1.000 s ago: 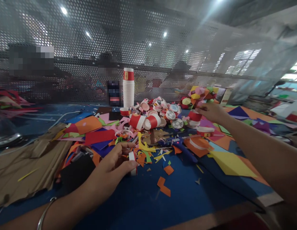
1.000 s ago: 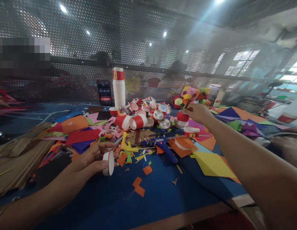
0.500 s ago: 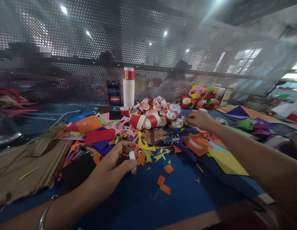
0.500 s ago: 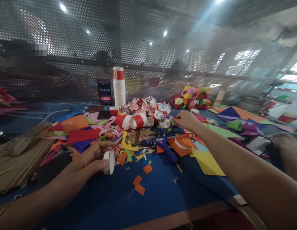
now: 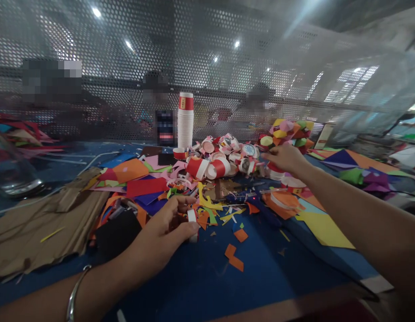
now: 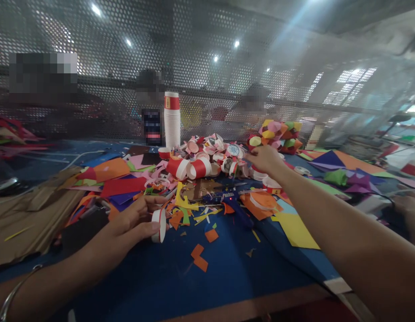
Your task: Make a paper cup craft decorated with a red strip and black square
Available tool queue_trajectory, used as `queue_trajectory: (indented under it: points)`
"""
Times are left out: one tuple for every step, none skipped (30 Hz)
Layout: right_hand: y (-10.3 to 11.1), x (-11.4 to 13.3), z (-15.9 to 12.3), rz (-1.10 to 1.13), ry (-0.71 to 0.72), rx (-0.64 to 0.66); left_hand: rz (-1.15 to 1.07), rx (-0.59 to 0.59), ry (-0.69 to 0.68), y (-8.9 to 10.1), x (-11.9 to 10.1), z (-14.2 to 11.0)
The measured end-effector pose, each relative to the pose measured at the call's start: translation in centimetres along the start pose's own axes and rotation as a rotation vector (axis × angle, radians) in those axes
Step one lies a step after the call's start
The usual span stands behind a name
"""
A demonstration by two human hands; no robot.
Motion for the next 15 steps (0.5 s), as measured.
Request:
queue_trajectory:
  points:
    - [0.2, 0.7, 0.0, 0.011, -0.023, 0.001, -0.003, -0.004, -0.003, 0.0, 0.0, 0.0]
    - [0.3, 1.6, -0.1, 0.025, -0.029, 0.002, -0.006, -0.011, -0.007, 0.0, 0.0, 0.0]
    - [0.2, 2.9, -0.3, 0.046, -0.014, 0.01, -0.009, -0.014, -0.011, 0.0, 0.0, 0.0]
    - [-0.1, 4.3, -0.6, 0.071, 0.017, 0.027, -0.01, -0.016, -0.016, 0.0, 0.0, 0.1]
    - [-0.5, 5.9, -0.9, 0.097, 0.056, 0.042, -0.01, -0.015, -0.021, 0.1, 0.0, 0.1]
    - [-1.0, 7.5, -1.3, 0.124, 0.103, 0.057, -0.009, -0.017, -0.024, 0.1, 0.0, 0.1]
    - [-1.5, 9.0, -1.7, 0.149, 0.148, 0.076, -0.006, -0.017, -0.025, 0.1, -0.1, 0.1]
    - [-2.1, 10.3, -2.0, 0.169, 0.186, 0.088, -0.002, -0.018, -0.024, 0.1, -0.1, 0.1]
    - [-2.7, 11.3, -2.3, 0.181, 0.208, 0.095, 0.0, -0.019, -0.022, 0.2, -0.2, 0.0]
    - [-3.3, 12.0, -2.5, 0.19, 0.218, 0.102, -0.001, -0.02, -0.019, 0.2, -0.2, 0.0]
    - [-3.8, 12.5, -2.6, 0.197, 0.219, 0.102, -0.001, -0.017, -0.016, 0.2, -0.2, -0.1]
    - [-4.2, 12.8, -2.6, 0.2, 0.214, 0.099, -0.001, -0.013, -0.016, 0.2, -0.2, -0.1]
    - [-4.5, 13.0, -2.6, 0.201, 0.205, 0.093, -0.001, -0.006, -0.019, 0.1, -0.3, -0.2]
    - [-4.8, 13.1, -2.7, 0.2, 0.197, 0.086, -0.001, -0.002, -0.023, 0.1, -0.3, -0.2]
    - [-5.0, 13.3, -2.7, 0.197, 0.192, 0.079, 0.001, 0.002, -0.026, 0.1, -0.3, -0.2]
Point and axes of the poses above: each hand's wrist, its own z-axis towards the middle knuckle, its own y-axis out of the back of the hand, x = y × z, the point moved 7 cm from there along z, towards the middle knuckle, and after that the axes turned 14 degrees about z, right-handed, at the moved point
